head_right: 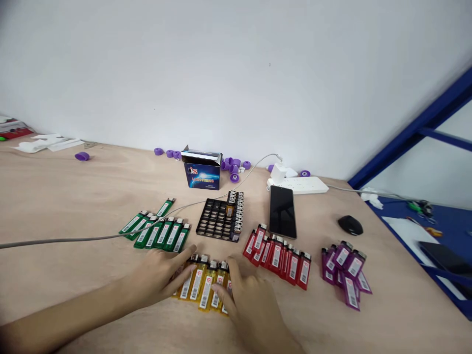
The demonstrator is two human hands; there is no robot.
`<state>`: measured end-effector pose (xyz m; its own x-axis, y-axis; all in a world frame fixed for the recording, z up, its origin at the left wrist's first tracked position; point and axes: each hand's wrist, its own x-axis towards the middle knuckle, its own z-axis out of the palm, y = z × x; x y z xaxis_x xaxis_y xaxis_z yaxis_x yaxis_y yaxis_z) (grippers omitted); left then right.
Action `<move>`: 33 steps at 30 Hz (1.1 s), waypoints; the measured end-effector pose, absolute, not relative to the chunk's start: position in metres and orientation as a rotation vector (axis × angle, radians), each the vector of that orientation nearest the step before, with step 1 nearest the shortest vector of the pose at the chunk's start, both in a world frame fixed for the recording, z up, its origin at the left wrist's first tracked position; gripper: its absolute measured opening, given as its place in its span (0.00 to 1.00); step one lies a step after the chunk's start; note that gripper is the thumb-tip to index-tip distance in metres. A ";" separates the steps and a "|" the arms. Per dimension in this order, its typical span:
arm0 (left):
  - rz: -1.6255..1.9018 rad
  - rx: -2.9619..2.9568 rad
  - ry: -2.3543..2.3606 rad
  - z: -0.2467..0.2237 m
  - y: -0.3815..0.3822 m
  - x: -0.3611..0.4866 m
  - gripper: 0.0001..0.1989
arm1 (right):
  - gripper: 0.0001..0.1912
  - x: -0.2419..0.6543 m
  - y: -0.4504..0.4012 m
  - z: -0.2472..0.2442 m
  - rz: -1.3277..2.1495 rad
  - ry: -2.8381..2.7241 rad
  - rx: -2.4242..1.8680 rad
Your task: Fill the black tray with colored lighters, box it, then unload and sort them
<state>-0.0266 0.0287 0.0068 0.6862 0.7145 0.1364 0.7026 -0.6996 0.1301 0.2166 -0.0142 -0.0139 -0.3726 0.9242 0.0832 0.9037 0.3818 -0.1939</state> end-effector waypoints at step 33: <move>0.808 2.025 0.998 0.088 0.166 0.043 0.36 | 0.20 0.223 -0.013 -0.028 0.456 -2.011 -1.547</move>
